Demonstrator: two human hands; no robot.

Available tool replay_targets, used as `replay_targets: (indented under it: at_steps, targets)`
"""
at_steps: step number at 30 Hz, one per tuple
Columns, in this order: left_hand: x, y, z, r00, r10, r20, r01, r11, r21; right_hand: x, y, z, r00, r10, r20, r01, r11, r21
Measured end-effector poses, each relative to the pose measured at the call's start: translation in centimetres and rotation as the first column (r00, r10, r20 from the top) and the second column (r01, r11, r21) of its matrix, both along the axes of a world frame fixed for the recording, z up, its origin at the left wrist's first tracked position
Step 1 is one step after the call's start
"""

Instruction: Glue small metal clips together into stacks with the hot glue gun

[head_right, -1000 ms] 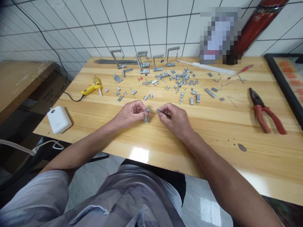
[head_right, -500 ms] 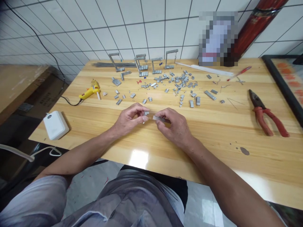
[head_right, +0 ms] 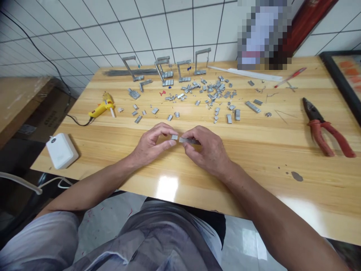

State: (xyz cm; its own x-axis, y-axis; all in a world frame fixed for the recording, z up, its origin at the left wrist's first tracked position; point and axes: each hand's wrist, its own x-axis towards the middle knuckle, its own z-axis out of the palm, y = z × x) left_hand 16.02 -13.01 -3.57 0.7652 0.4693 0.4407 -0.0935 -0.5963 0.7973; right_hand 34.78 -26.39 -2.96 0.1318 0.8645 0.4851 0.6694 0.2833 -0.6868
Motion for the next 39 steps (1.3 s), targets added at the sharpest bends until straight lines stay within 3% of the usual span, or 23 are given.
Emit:
replay_targets:
  at_steps: [22,39]
  targets:
    - [-0.03,0.01,-0.32,0.997,-0.063,-0.032,0.059,0.992,-0.114,0.13,-0.07,-0.22,1.000,0.004,0.026,-0.003,1.000,-0.029]
    - [0.02,0.16,-0.50,0.997,-0.074,0.002,0.074,0.995,-0.065,0.26,0.03,-0.57,0.999,0.019,0.036,-0.021,0.999,0.038]
